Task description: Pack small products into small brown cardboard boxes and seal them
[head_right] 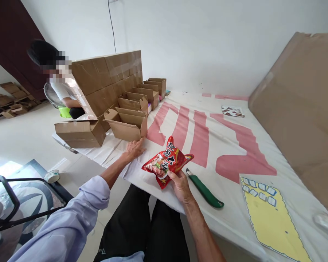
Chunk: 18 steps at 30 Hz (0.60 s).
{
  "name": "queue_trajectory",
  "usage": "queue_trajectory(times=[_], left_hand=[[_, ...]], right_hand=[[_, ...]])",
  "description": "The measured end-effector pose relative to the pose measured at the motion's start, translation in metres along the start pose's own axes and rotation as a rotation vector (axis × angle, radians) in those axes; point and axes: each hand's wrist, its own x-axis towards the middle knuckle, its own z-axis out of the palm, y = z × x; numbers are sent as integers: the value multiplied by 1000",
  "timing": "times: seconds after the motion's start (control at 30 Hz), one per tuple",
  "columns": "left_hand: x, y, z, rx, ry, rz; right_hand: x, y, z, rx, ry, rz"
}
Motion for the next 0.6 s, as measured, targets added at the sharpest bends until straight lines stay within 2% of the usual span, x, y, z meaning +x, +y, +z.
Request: queue_trajectory(times=[0.2, 0.4, 0.6], left_hand=[[10, -46, -7, -28, 108, -108], [10, -91, -4, -176, 250, -44], [18, -121, 10, -291, 463, -261]], right_hand=[[-1, -3, 3, 31, -11, -19], [-1, 0, 1, 35, 17, -8], [-1, 3, -1, 32, 17, -4]])
